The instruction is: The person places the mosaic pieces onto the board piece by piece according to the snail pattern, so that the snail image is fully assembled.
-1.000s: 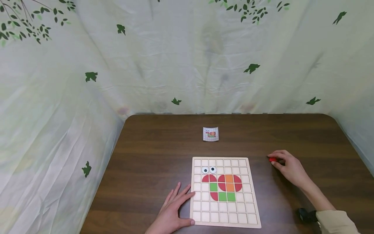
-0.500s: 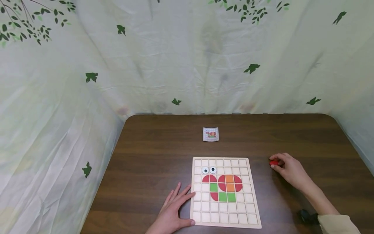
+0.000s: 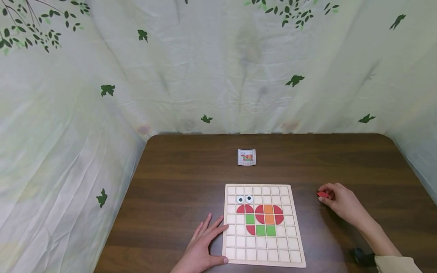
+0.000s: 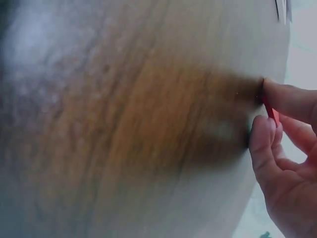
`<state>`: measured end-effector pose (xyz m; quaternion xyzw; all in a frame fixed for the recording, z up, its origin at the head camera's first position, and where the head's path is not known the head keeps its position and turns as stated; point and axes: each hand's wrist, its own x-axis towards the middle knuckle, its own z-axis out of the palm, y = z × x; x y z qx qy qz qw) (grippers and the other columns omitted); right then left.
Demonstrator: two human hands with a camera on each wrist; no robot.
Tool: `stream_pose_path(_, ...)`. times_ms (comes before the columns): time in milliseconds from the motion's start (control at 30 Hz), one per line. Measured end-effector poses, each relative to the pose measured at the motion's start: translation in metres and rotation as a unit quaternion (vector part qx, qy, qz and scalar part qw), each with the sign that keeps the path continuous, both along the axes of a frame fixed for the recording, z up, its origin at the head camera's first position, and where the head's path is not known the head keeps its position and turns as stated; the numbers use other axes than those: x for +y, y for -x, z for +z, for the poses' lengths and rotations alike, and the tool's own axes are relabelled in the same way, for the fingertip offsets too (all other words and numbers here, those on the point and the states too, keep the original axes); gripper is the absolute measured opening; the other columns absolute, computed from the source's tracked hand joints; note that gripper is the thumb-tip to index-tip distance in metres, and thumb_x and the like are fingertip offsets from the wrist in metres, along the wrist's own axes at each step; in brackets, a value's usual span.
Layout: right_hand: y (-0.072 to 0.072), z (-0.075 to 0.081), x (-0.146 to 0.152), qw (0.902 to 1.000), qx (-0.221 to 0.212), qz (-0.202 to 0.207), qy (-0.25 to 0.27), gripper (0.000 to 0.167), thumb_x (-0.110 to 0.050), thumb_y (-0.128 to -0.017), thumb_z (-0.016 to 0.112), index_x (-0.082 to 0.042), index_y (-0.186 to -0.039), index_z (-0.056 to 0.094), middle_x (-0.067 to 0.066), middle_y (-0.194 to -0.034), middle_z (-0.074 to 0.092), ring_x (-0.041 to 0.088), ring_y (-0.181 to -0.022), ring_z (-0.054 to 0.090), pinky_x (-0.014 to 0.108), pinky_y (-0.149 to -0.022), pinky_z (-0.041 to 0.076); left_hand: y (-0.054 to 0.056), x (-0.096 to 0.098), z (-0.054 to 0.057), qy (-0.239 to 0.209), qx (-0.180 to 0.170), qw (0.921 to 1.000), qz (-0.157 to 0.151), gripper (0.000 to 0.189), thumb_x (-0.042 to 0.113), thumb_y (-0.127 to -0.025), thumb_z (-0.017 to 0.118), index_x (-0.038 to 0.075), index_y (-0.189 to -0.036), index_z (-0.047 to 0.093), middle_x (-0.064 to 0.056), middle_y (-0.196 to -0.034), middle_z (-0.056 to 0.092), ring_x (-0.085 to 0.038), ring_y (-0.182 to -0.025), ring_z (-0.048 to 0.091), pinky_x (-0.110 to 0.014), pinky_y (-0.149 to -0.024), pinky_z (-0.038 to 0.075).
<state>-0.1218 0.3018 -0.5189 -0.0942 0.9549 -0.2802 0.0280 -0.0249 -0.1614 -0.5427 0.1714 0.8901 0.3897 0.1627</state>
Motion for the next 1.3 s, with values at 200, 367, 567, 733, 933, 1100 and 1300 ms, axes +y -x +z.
stream_pose_path(200,-0.004,0.000,-0.001,0.9997,-0.004,-0.022,0.007,0.012,-0.011,-0.085,0.075,-0.011,-0.096,0.070,-0.002,-0.080,0.056,0.014,-0.070,0.053,0.032,-0.060,0.044,0.000,0.000,0.000,0.002,0.000,1.0000,0.000,0.082,0.047,-0.069,0.084,0.035,-0.143,0.050,0.010,-0.157,0.031,-0.031,-0.149,0.007,-0.062,-0.110,0.008)
stream_pose_path(367,-0.012,0.001,-0.008,0.9982,0.002,-0.053,0.028,0.009,-0.012,-0.088,0.073,-0.015,-0.096,0.070,-0.005,-0.078,0.062,0.014,-0.068,0.057,0.028,-0.058,0.044,0.000,0.000,0.000,0.002,-0.001,1.0000,-0.001,0.081,0.048,-0.070,0.084,0.035,-0.143,0.050,0.010,-0.157,0.031,-0.031,-0.149,0.007,-0.062,-0.111,0.008)
stream_pose_path(567,-0.025,0.005,-0.024,0.9973,-0.001,-0.060,0.042,0.010,-0.014,-0.086,0.075,-0.019,-0.093,0.070,-0.009,-0.079,0.065,0.011,-0.071,0.061,0.028,-0.061,0.048,-0.001,0.001,0.001,0.004,-0.004,1.0000,-0.002,0.081,0.048,-0.070,0.084,0.035,-0.142,0.050,0.010,-0.158,0.031,-0.031,-0.149,0.007,-0.062,-0.111,0.009)
stream_pose_path(733,-0.033,0.008,-0.035,0.9969,0.007,-0.061,0.049,0.012,-0.015,-0.085,0.077,-0.023,-0.091,0.071,-0.012,-0.076,0.062,0.008,-0.068,0.055,0.027,-0.059,0.043,0.000,0.000,-0.001,0.002,0.003,1.0000,0.000,0.082,0.047,-0.069,0.084,0.035,-0.142,0.050,0.010,-0.158,0.031,-0.030,-0.149,0.007,-0.059,-0.111,0.008)
stream_pose_path(933,-0.041,0.011,-0.044,0.9953,-0.002,-0.061,0.075,0.014,-0.015,-0.085,0.078,-0.021,-0.094,0.070,-0.010,-0.078,0.062,0.009,-0.067,0.055,0.024,-0.059,0.046,0.000,0.000,0.000,-0.001,0.004,1.0000,-0.001,0.081,0.044,-0.069,0.085,0.033,-0.142,0.052,0.008,-0.157,0.033,-0.031,-0.149,0.008,-0.059,-0.111,0.007)
stream_pose_path(1100,-0.048,0.010,-0.058,0.9930,-0.008,-0.060,0.102,0.017,-0.015,-0.083,0.079,-0.021,-0.095,0.070,-0.010,-0.079,0.063,0.009,-0.069,0.056,0.024,-0.061,0.049,-0.001,0.000,0.000,0.001,-0.002,1.0000,-0.001,0.081,0.045,-0.069,0.085,0.033,-0.142,0.051,0.008,-0.157,0.032,-0.031,-0.149,0.008,-0.060,-0.111,0.007)
stream_pose_path(1300,-0.055,0.003,-0.077,0.9877,-0.017,-0.047,0.148,0.019,-0.013,-0.082,0.080,-0.020,-0.097,0.071,-0.013,-0.080,0.065,0.007,-0.071,0.060,0.023,-0.063,0.051,0.000,0.000,0.000,0.005,0.005,1.0000,0.000,0.082,0.043,-0.069,0.085,0.032,-0.143,0.051,0.009,-0.157,0.032,-0.030,-0.149,0.008,-0.054,-0.111,0.006)
